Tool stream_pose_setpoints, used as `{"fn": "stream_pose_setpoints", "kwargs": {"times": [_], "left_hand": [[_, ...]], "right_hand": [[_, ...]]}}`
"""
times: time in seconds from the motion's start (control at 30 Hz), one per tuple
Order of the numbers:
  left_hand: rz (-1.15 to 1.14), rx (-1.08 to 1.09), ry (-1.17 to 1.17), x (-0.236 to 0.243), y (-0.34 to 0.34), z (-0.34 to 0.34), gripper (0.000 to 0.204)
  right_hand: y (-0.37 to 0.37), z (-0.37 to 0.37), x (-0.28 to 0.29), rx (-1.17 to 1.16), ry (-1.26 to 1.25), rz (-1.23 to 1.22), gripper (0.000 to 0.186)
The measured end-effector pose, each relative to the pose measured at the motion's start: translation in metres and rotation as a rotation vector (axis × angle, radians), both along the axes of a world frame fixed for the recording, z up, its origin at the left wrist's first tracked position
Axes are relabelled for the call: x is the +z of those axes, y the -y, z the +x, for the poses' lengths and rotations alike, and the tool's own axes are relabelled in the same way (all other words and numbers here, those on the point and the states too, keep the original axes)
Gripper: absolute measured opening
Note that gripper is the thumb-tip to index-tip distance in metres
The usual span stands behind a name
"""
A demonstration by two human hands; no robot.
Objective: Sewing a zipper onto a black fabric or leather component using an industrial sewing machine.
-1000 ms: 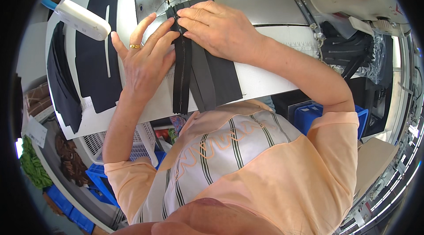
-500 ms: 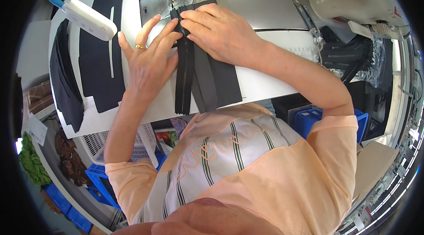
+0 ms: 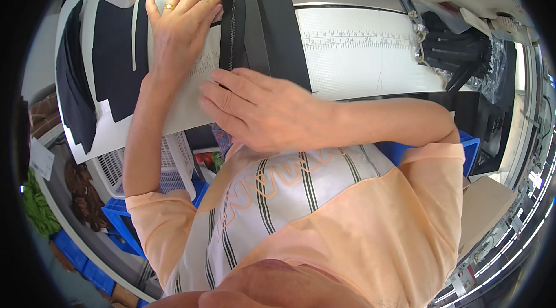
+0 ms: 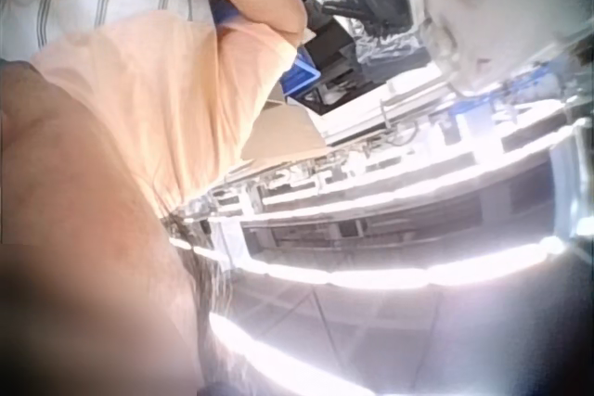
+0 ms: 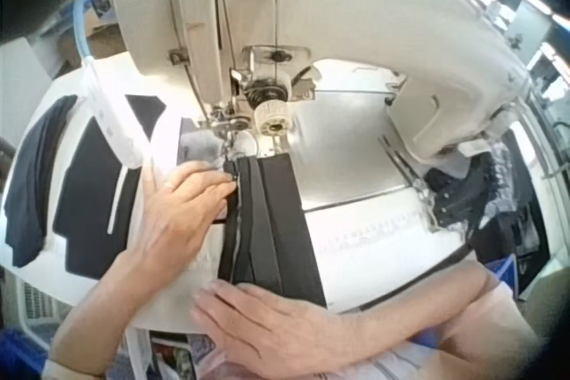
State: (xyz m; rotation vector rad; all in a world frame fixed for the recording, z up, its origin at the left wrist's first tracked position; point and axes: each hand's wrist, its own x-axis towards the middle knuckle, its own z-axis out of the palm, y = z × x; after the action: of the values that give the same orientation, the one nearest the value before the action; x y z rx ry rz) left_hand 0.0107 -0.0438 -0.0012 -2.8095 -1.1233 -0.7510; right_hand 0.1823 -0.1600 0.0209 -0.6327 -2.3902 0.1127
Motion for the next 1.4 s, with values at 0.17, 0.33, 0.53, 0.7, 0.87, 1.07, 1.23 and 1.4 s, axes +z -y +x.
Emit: {"fn": "stream_pose_setpoints", "kwargs": {"times": [0.17, 0.33, 0.53, 0.7, 0.87, 1.07, 1.23, 1.4], "left_hand": [[0.090, -0.022, -0.023, -0.001, -0.001, -0.004, 0.025], [0.095, -0.031, -0.026, 0.006, 0.001, -0.003, 0.029], [-0.019, -0.062, 0.036, 0.015, 0.007, 0.003, 0.021], [0.088, -0.021, -0.054, -0.001, -0.003, -0.007, 0.029], [0.027, -0.054, 0.034, 0.004, 0.000, -0.001, 0.025], [0.068, -0.059, -0.042, 0.007, -0.002, -0.006, 0.025], [0.049, -0.087, -0.017, 0.009, -0.002, -0.007, 0.039], [0.052, -0.109, -0.114, 0.014, -0.002, -0.007, 0.054]], "right_hand": [[0.015, 0.003, 0.002, -0.072, -0.061, -0.031, 0.032], [0.021, 0.018, -0.005, -0.071, -0.035, 0.039, 0.028], [0.018, -0.007, -0.010, -0.143, 0.026, -0.007, 0.022], [0.010, 0.003, 0.002, -0.085, -0.148, 0.037, 0.022], [0.017, 0.040, 0.003, -0.088, -0.093, 0.074, 0.021], [0.026, 0.036, -0.021, -0.109, -0.073, -0.008, 0.019], [0.028, 0.039, -0.020, -0.122, -0.007, -0.005, 0.016], [0.016, 0.042, -0.005, -0.049, 0.006, -0.136, 0.019]]}}
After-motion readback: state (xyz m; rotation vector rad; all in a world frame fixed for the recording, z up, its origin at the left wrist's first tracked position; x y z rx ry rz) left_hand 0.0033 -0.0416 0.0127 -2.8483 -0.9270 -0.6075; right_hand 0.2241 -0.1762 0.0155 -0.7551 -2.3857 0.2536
